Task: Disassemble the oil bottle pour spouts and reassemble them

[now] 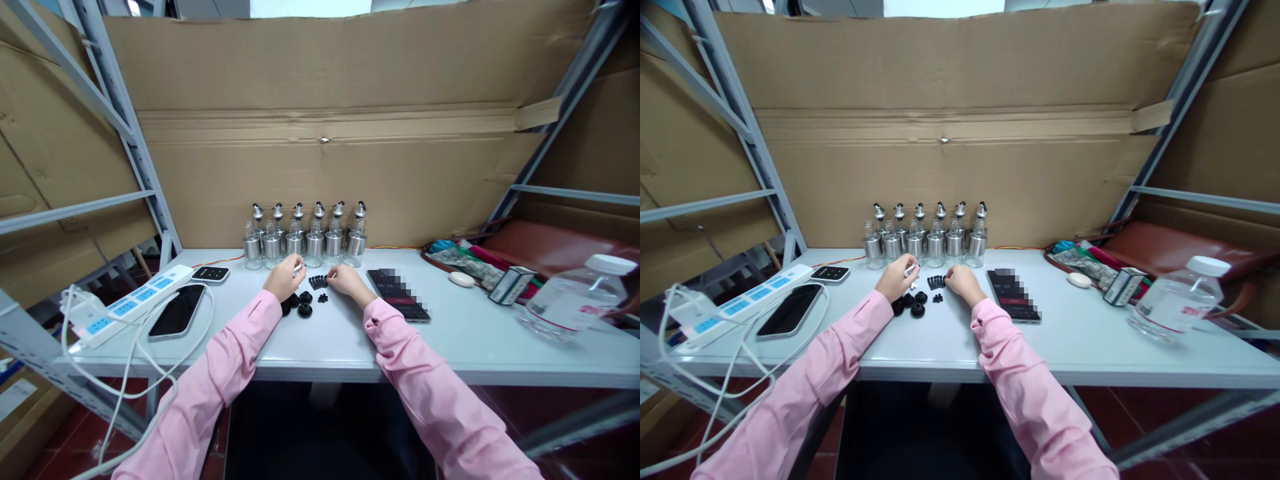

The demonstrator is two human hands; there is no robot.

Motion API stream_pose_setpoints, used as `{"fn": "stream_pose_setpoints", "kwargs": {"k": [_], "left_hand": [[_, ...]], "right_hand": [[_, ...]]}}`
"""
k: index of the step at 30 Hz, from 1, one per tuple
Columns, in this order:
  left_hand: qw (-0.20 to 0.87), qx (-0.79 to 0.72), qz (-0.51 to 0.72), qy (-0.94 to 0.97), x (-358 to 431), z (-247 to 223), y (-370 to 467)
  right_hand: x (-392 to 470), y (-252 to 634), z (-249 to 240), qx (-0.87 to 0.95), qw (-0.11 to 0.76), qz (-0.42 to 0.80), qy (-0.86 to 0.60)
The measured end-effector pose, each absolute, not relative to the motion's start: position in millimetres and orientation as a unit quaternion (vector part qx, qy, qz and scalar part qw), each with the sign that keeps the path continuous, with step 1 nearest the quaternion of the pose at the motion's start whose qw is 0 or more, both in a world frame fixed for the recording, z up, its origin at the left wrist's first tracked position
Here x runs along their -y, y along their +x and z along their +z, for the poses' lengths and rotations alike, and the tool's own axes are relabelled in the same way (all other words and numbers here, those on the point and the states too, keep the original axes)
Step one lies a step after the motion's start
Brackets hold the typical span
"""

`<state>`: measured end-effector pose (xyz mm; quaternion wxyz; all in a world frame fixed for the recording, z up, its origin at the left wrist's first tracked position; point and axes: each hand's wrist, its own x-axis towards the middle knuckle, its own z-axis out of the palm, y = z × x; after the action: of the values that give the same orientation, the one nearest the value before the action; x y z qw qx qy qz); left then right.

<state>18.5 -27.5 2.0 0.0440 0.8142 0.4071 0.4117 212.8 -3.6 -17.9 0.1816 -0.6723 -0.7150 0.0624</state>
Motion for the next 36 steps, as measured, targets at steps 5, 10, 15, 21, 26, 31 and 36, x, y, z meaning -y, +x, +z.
{"fn": "stream_pose_setpoints", "kwargs": {"k": [5,10,15,21,26,31,36], "left_hand": [[0.05,-0.39,0.412,0.822,23.1,-1.9,18.4],[0.043,-0.382,0.409,0.827,22.8,-2.2,18.1],[0.034,-0.4,0.401,0.824,24.6,-0.3,18.2],[0.029,-0.394,0.402,0.826,23.6,-0.2,18.3],[0.032,-0.396,0.4,0.826,23.5,-0.3,18.0],[0.016,-0.412,0.387,0.825,26.0,1.0,17.7],[-0.005,-0.422,0.377,0.825,27.0,1.6,17.3]], "right_hand": [[4.3,211.3,-17.3,0.723,0.181,0.064,-0.663],[4.4,210.7,-17.4,0.731,0.183,0.065,-0.655],[6.4,210.8,-16.8,0.733,0.186,0.064,-0.652],[7.7,209.2,-14.3,0.734,0.196,0.061,-0.647],[6.4,208.6,-15.7,0.739,0.201,0.059,-0.64],[6.6,207.7,-16.0,0.743,0.205,0.059,-0.634],[8.1,207.2,-14.9,0.747,0.203,0.063,-0.63]]}}
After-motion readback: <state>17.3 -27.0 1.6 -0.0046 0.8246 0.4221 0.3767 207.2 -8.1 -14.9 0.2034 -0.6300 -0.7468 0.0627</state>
